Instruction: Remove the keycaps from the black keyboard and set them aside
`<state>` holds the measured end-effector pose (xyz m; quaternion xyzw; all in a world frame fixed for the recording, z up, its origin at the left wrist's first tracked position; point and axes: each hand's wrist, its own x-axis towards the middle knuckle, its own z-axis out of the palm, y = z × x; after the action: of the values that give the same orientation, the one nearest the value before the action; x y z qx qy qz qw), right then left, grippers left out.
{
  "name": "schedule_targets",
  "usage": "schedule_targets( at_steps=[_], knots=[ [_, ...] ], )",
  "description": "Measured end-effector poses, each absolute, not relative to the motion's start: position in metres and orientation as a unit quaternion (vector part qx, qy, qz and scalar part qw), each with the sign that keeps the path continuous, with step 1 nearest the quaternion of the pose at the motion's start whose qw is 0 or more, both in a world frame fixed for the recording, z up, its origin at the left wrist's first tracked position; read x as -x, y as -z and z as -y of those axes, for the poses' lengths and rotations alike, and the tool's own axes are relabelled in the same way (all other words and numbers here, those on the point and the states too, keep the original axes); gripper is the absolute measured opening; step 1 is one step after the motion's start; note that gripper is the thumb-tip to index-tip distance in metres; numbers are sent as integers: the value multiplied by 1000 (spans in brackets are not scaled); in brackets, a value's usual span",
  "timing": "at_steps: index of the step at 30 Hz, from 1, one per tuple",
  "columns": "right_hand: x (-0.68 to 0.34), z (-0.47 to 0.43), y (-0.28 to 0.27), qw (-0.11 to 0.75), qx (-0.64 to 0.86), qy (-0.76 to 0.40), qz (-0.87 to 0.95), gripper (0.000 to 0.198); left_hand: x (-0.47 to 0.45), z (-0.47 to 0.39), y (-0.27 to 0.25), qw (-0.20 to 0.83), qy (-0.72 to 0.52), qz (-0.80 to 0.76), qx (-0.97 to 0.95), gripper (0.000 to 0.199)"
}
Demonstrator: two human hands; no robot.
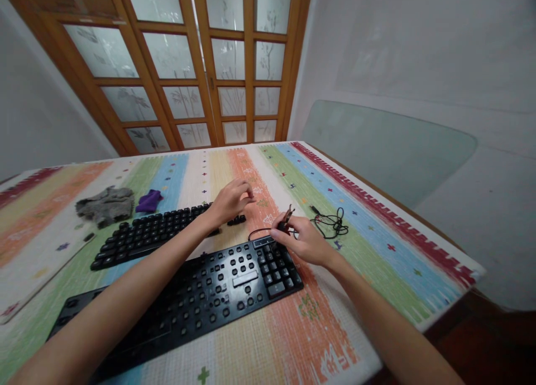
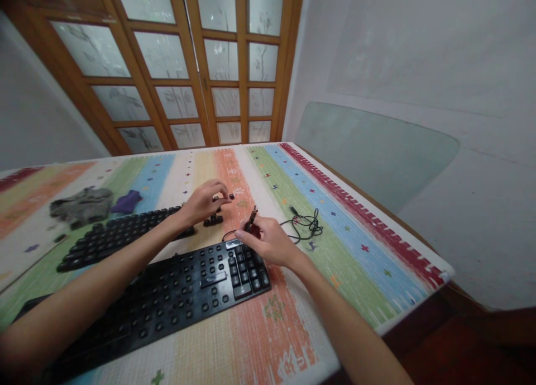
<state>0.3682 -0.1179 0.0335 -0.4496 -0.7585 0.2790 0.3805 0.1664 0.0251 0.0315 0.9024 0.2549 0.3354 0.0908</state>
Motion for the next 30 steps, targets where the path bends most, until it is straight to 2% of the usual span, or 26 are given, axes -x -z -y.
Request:
schedule_targets(
  at_steps=[6, 12, 23, 30],
  knots=[
    [-367, 115, -29, 350, 438, -285, 778, 26, -154, 24, -28, 130, -263, -203, -934, 28],
    [-375, 111, -28, 375, 435, -267, 774, 26, -150, 55, -17, 185, -212, -181, -942, 21],
    [-372, 108, -15, 379, 438, -301, 757, 26, -144, 61, -5, 164, -193, -157, -954, 21],
    [-368, 111, -16, 378, 430, -289, 768, 19, -145, 62, -6, 173, -208, -152, -951, 22]
  ],
)
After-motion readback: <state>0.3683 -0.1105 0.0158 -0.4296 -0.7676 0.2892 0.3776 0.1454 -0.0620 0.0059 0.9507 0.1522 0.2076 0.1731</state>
